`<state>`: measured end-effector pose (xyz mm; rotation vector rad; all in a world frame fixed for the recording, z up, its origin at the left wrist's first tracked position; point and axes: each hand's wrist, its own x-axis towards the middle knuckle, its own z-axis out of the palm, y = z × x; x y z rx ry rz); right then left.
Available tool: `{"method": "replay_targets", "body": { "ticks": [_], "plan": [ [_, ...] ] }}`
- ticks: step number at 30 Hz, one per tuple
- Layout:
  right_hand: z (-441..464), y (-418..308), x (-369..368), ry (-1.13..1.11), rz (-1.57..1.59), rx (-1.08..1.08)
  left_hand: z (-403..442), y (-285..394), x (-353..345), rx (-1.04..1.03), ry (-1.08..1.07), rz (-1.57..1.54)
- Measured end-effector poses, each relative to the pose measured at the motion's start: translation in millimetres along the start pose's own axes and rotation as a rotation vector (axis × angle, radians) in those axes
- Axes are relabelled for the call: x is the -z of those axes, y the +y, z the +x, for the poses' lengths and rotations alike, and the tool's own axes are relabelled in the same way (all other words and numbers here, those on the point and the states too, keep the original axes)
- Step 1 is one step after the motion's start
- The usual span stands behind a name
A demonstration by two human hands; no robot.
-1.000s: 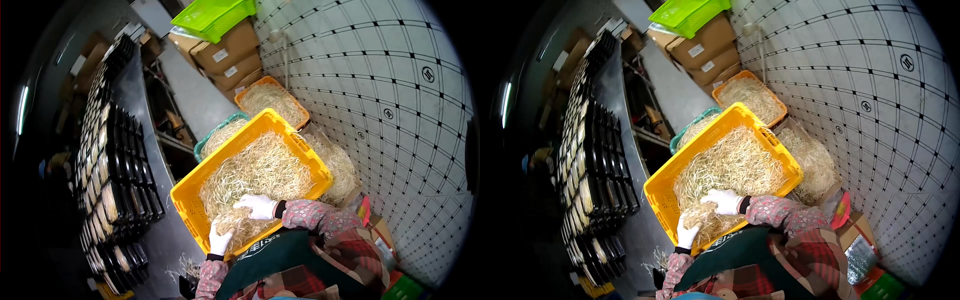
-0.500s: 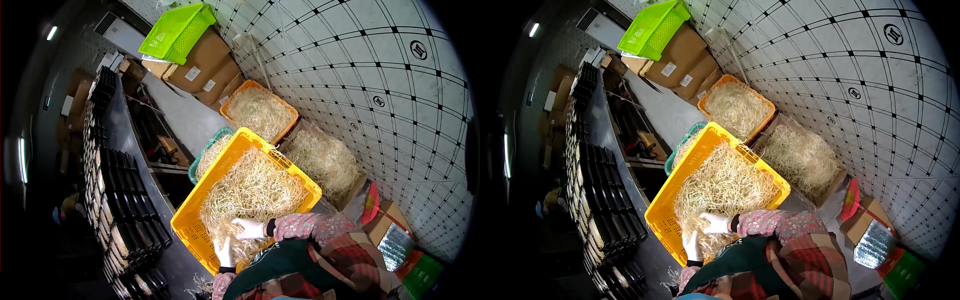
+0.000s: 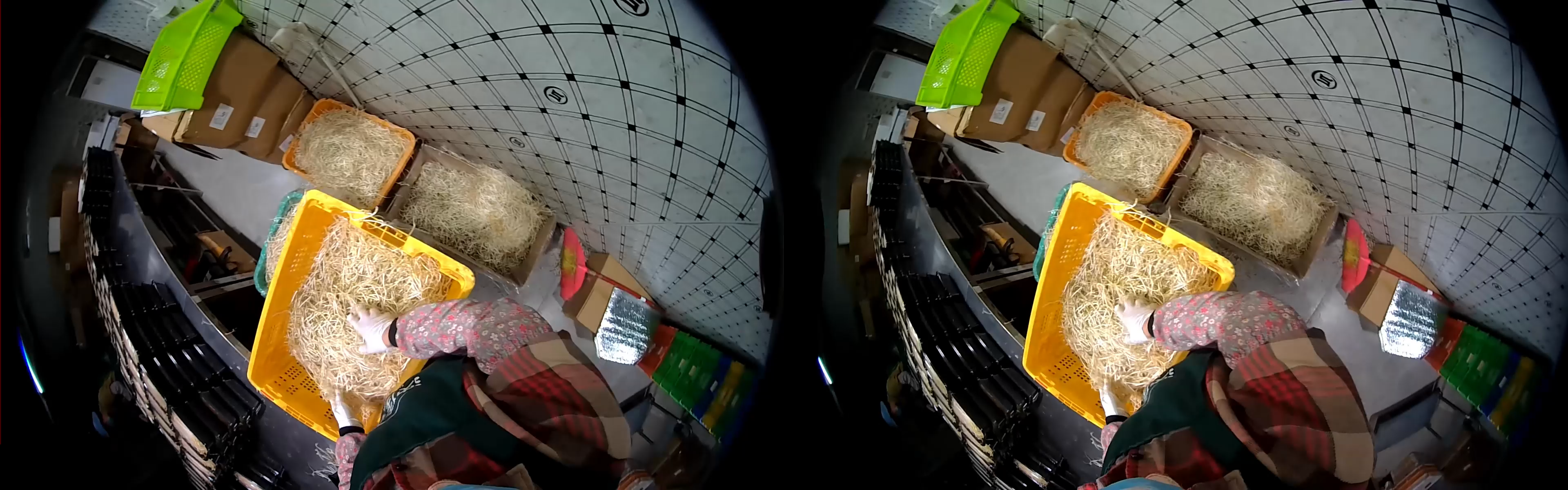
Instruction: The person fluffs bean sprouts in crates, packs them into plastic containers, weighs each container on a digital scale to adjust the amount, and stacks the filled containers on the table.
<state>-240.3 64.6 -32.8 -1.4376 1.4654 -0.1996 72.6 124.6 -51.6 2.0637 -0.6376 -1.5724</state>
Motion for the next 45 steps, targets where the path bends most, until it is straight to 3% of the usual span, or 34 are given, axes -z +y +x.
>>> {"method": "replay_targets", "body": {
  "ticks": [1,2,3,5,7,8,11,13,15,17,18,19,21,22,23,25,27,29,30,31,33,34,35,37,38,39,41,43,45],
  "plan": [
    [-8,-10,-6,-0.027,-0.049,-0.007,2,0,-7,0.041,0.068,-0.03],
    [-28,-33,13,-0.172,-0.01,0.006,4,-3,-23,-0.033,0.038,-0.058],
    [-21,-41,-5,-0.179,0.004,0.05,5,-5,-37,-0.11,0.01,-0.085],
    [-24,-55,-25,-0.2,0.285,0.045,3,5,-52,-0.061,-0.085,-0.231],
    [-36,-61,-19,-0.055,0.472,0.266,-45,48,-62,-0.16,-0.023,-0.149],
    [-28,-60,-26,0.057,0.584,0.365,-70,70,-65,-0.186,-0.099,-0.24],
    [-27,-59,-8,0.069,0.641,0.363,-85,90,-60,-0.183,-0.138,-0.388],
    [-13,-37,2,-0.011,0.449,0.315,-25,48,-29,-0.218,-0.175,-0.157],
    [-4,-18,10,-0.205,0.38,0.091,6,17,-11,-0.306,-0.217,0.058],
    [7,18,-21,0.117,0.287,0.361,7,8,-8,-0.385,-0.213,0.246],
    [20,24,-13,0.08,0.116,0.31,4,7,-10,-0.411,-0.234,0.256],
    [21,42,-7,0.102,0.149,0.271,17,-4,10,-0.557,-0.248,0.476],
    [23,47,24,0.141,0.12,0.049,18,7,8,-0.24,-0.215,-0.114],
    [41,72,-5,0.447,-0.013,0.074,5,21,-1,-0.202,-0.074,-0.145],
    [25,48,19,0.285,-0.005,-0.022,-5,32,-16,-0.165,0.043,-0.176],
    [17,30,-15,0.223,-0.004,-0.095,53,-15,-28,-0.28,0.188,-0.183],
    [-1,-8,-31,0.108,0.097,-0.121,9,19,-75,-0.238,0.013,-0.076],
    [-5,-32,-52,0.067,0.133,0.018,-2,9,-107,-0.297,0.088,-0.3],
    [-11,-50,-52,0.151,0.15,0.138,-8,10,-106,-0.258,-0.034,-0.528],
    [-19,-58,-42,0.183,0.05,0.318,-23,3,-115,-0.357,-0.112,-0.647],
    [-23,-85,-8,0.134,-0.072,0.578,-80,33,-102,-0.232,-0.271,-0.715],
    [-19,-100,9,0.003,-0.093,0.607,-92,38,-96,-0.262,-0.365,-0.651],
    [-7,-105,22,-0.15,-0.106,0.629,-98,36,-89,-0.131,-0.359,-0.674],
    [24,-89,26,-0.062,-0.372,0.697,-108,43,-69,0.104,-0.385,-0.493],
    [34,-83,36,-0.046,-0.382,0.604,-93,33,-48,0.169,-0.533,-0.437],
    [41,-75,46,-0.026,-0.392,0.508,-96,35,-29,0.074,-0.547,-0.243],
    [42,-54,59,0.17,-0.229,0.422,-85,27,3,-0.188,-0.374,0.207],
    [21,-42,62,0.22,-0.328,0.336,-92,30,18,-0.724,-0.054,0.753],
    [2,-34,38,0.189,-0.512,0.375,-84,38,10,-0.746,-0.04,0.795]
  ]
}}
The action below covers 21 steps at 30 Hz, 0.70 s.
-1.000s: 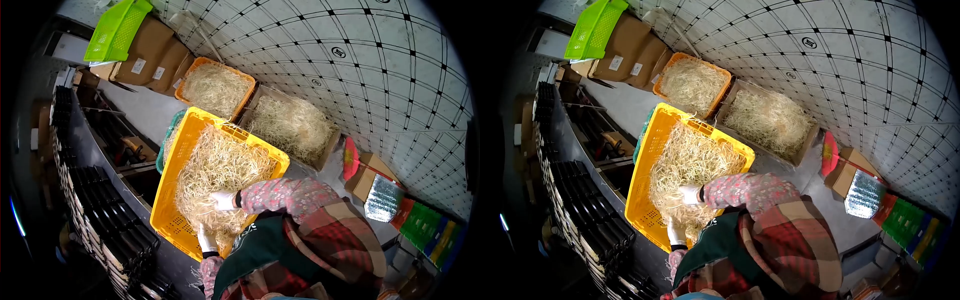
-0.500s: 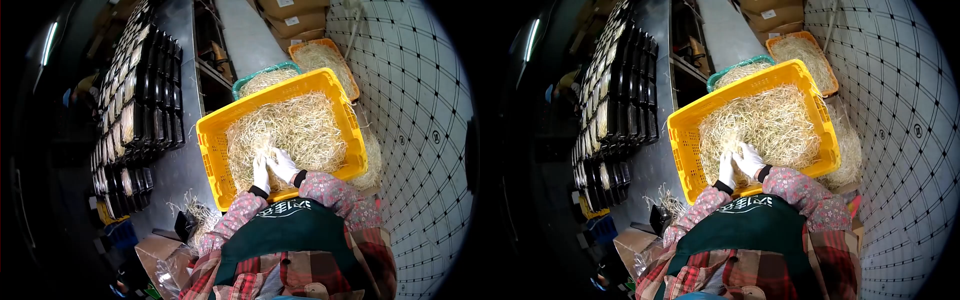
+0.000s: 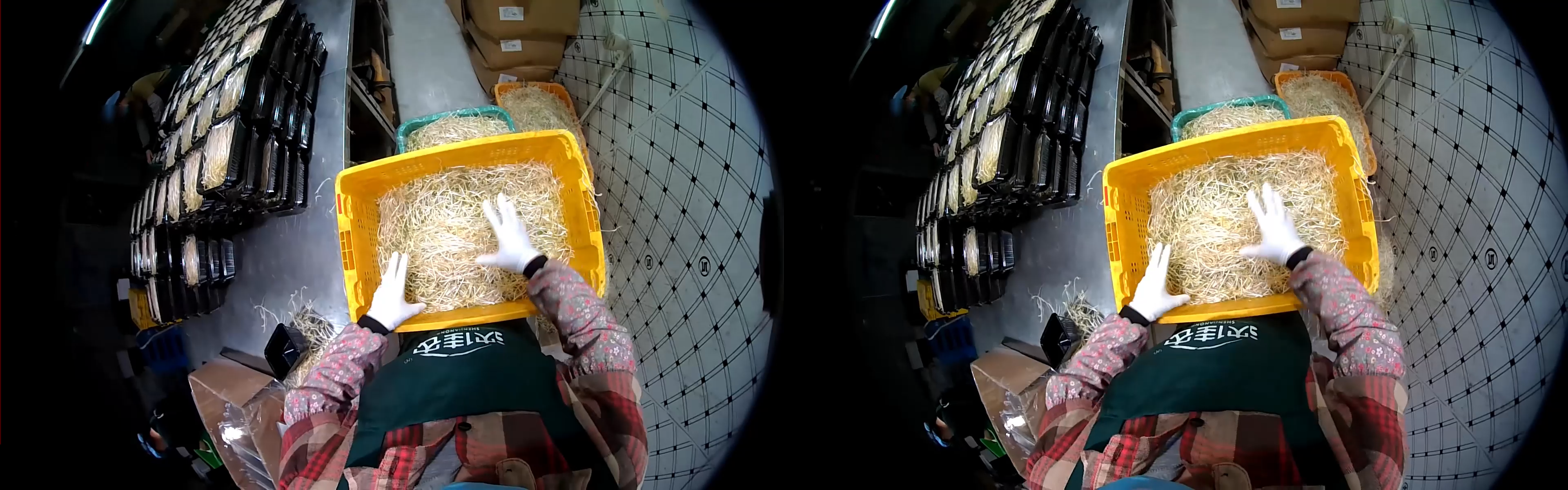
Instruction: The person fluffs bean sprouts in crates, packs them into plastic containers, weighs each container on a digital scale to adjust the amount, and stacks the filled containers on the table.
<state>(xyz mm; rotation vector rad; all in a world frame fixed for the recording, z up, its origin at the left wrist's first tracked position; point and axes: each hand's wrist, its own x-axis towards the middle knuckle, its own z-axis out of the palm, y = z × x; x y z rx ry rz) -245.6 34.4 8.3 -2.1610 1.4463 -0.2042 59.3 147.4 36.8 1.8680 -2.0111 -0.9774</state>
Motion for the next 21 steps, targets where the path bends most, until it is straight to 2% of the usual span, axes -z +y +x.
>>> {"method": "replay_targets", "body": {
  "ticks": [2,4,6,7,8,9,10,12,14,15,16,18,20,21],
  "plan": [
    [-16,-40,2,-0.221,-0.097,0.097,22,14,-9,-0.132,-0.044,0.198],
    [-10,-47,-12,-0.173,-0.182,0.102,51,25,-23,-0.093,-0.119,0.377],
    [10,-36,-23,-0.194,-0.031,0.015,83,23,-31,-0.083,-0.078,0.302],
    [17,-21,-35,-0.159,0.029,0.075,97,17,-35,-0.027,-0.095,0.238],
    [24,-16,-33,-0.231,0.019,0.031,104,16,-32,0.028,-0.111,0.176],
    [24,-9,-30,-0.213,0.031,0.043,103,11,-24,-0.095,-0.036,0.192],
    [23,-1,-25,-0.193,0.042,0.057,96,7,-18,-0.057,-0.028,0.071],
    [16,20,-13,-0.037,0.095,0.058,82,1,1,-0.029,-0.005,0.105],
    [7,36,10,-0.135,0.115,-0.125,71,-20,11,0.05,-0.005,0.179],
    [2,37,6,-0.133,0.113,-0.125,67,-36,9,-0.001,0.009,0.22],
    [-7,37,-1,0.03,-0.05,-0.105,62,-47,1,-0.004,0.002,0.222],
    [-9,41,-16,0.194,-0.212,-0.086,59,-53,-18,-0.047,0.063,0.238],
    [-3,45,-31,0.028,-0.084,-0.237,63,-53,-25,0.086,0.032,0.218],
    [2,56,-29,0.003,-0.037,-0.234,66,-55,-22,0.14,0.009,0.176]
  ]
}}
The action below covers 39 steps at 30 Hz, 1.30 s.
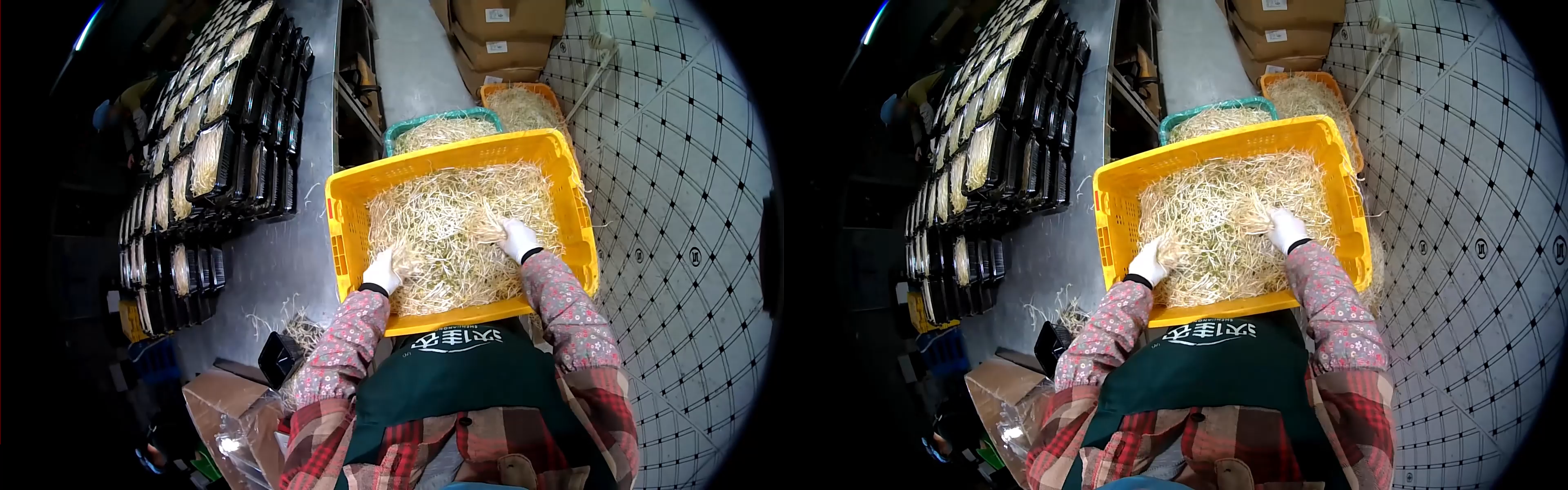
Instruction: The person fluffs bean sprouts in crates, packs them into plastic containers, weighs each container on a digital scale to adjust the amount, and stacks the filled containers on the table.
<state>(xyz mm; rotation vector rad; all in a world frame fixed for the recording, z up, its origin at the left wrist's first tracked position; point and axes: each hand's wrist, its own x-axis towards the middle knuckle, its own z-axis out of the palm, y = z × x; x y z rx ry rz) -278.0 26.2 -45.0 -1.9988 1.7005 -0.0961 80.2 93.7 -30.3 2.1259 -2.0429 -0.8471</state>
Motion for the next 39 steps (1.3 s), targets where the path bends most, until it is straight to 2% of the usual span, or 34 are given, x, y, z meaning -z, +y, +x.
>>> {"method": "replay_targets", "body": {
  "ticks": [1,3,4,6,7,9,10,11,13,15,16,20,21,23,25,27,28,29,30,33,34,35,36,37,39],
  "plan": [
    [2,11,2,-0.024,0.065,-0.027,0,-4,3,0.055,-0.031,-0.039],
    [7,18,28,-0.01,0.122,-0.035,-20,3,33,-0.15,0.104,-0.028],
    [10,17,44,-0.027,0.26,-0.053,-24,15,49,-0.246,0.13,-0.07],
    [4,-30,95,-0.045,0.349,0.005,-29,34,54,-0.424,0.206,-0.216],
    [6,-55,107,-0.052,0.441,0.066,-29,51,59,-0.538,0.21,-0.078],
    [22,-79,84,0.047,0.34,0.265,-24,77,40,-0.465,0.156,0.073],
    [23,-92,79,-0.083,0.193,0.221,-18,80,25,-0.465,0.159,0.132],
    [35,-87,59,-0.184,0.165,0.274,-13,80,14,-0.462,0.162,0.188],
    [39,-64,39,-0.172,0.165,0.296,-23,77,20,-0.336,0.077,0.149],
    [23,-53,50,-0.126,0.198,0.196,-37,72,30,-0.266,0.084,0.124],
    [13,-53,54,-0.147,0.203,0.128,-38,67,29,-0.241,0.006,0.114],
    [-21,-77,26,-0.155,0.011,0.212,-14,88,23,-0.398,-0.082,0.251],
    [-23,-90,26,-0.216,-0.088,0.189,2,96,22,-0.429,-0.079,0.287],
    [-13,-92,18,-0.208,-0.096,0.168,38,105,19,-0.506,-0.027,0.429],
    [5,-86,16,-0.242,0.064,0.089,66,112,33,-0.455,-0.296,0.229],
    [20,-70,9,-0.229,0.181,0.094,83,101,15,-0.47,-0.221,0.289],
    [25,-64,1,-0.222,0.182,0.093,88,96,7,-0.382,-0.23,0.221],
    [27,-62,-2,-0.22,0.145,0.111,86,100,11,-0.293,-0.24,0.151],
    [28,-58,-5,-0.22,0.108,0.129,83,102,14,-0.314,-0.189,0.133],
    [24,-48,3,-0.248,0.046,0.243,66,107,30,-0.241,-0.243,-0.002],
    [25,-35,-2,-0.091,0.041,0.298,59,105,32,-0.243,-0.214,-0.015],
    [29,-26,9,-0.102,0.06,0.249,59,86,19,-0.339,-0.119,0.121],
    [23,-31,53,-0.108,0.117,0.244,49,86,29,-0.371,-0.071,0.093],
    [38,-8,44,-0.025,0.139,0.162,40,87,40,-0.402,-0.021,0.063],
    [40,-7,76,0.088,0.285,0.163,34,82,42,-0.417,-0.017,0.052]
  ]
}}
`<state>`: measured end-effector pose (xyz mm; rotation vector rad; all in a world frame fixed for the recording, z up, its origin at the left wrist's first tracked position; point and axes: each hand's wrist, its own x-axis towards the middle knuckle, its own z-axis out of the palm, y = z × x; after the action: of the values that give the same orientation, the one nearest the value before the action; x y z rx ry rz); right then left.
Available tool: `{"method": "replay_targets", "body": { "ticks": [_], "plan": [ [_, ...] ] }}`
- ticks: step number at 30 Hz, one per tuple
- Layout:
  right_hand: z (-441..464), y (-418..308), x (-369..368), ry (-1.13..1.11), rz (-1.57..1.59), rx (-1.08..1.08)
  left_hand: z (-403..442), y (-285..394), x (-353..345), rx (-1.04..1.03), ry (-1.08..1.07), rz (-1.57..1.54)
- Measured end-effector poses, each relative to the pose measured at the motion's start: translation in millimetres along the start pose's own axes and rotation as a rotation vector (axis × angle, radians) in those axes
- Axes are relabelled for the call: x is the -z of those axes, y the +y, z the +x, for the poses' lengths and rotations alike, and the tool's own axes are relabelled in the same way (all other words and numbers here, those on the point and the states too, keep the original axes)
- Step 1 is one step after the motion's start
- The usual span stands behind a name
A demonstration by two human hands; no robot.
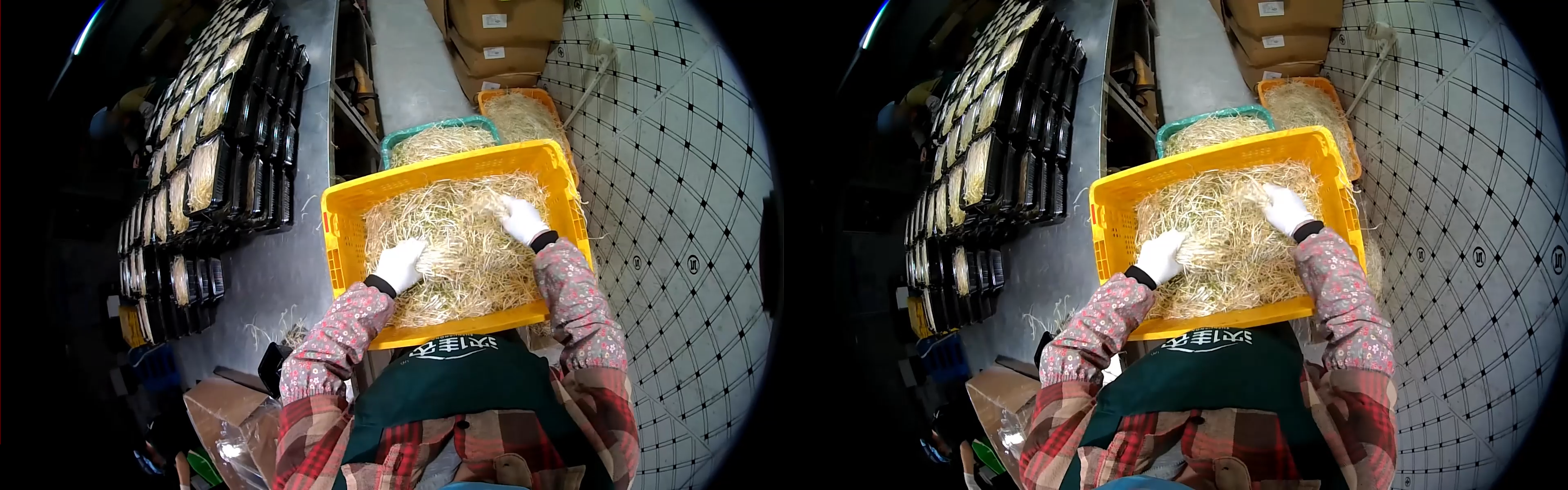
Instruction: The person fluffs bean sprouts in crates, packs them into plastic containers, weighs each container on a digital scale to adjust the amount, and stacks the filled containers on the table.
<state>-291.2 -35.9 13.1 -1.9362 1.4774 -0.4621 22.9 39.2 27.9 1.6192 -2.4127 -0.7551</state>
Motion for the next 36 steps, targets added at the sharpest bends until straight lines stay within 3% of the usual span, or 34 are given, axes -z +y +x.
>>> {"method": "replay_targets", "body": {
  "ticks": [3,6,8,9,10,12,13,16,18,20,22,24,26,27,29,30,31,32,34,36],
  "plan": [
    [12,-17,-20,0.032,0.173,0.039,1,6,-12,-0.255,0.166,0.121],
    [15,-29,-69,-0.341,-0.064,-0.005,-4,34,-11,-0.087,0.186,0.275],
    [15,-15,-71,-0.508,-0.1,0.033,-20,18,-28,0.137,0.2,0.019],
    [21,-10,-70,-0.525,-0.045,-0.031,-34,-1,-48,0.153,0.292,-0.155],
    [24,-7,-65,-0.49,-0.054,0.02,-47,-11,-59,0.28,0.296,-0.366],
    [23,-28,-44,-0.44,0.057,-0.109,-54,-21,-84,0.42,0.377,-0.636],
    [26,-26,-54,-0.34,0.062,-0.083,-48,-36,-120,0.408,0.452,-0.815],
    [17,-38,-93,-0.404,0.116,-0.136,-31,5,-109,0.462,0.39,-0.929],
    [-13,-57,-115,-0.235,-0.159,0.01,-28,-15,-146,0.402,0.378,-0.89],
    [-30,-75,-120,-0.169,-0.361,0.079,-31,16,-119,0.458,0.352,-0.913],
    [-32,-83,-118,-0.09,-0.33,0.068,-37,23,-110,0.5,0.291,-0.966],
    [-19,-67,-115,-0.16,-0.193,0.051,-43,29,-100,0.375,0.393,-1.054],
    [-12,-57,-107,-0.122,-0.075,0.061,-57,36,-83,0.39,0.436,-1.174],
    [-12,-64,-89,-0.163,0.295,-0.053,-67,39,-68,0.407,0.466,-1.245],
    [-4,-59,-72,-0.167,0.572,-0.079,-93,39,-52,0.401,0.627,-1.27],
    [2,-43,-72,-0.134,0.499,0.036,-114,38,-42,0.462,0.727,-1.245],
    [10,-31,-71,-0.12,0.66,0.079,-134,40,-29,0.49,0.856,-1.16],
    [9,-53,-48,-0.261,0.811,0.066,-158,38,-20,0.524,0.98,-1.064],
    [22,-25,-56,-0.377,0.755,-0.061,-206,27,-10,0.657,1.326,-0.734],
    [29,10,-74,-0.296,0.531,0.112,-263,-12,-20,0.816,1.621,-0.397]
  ]
}}
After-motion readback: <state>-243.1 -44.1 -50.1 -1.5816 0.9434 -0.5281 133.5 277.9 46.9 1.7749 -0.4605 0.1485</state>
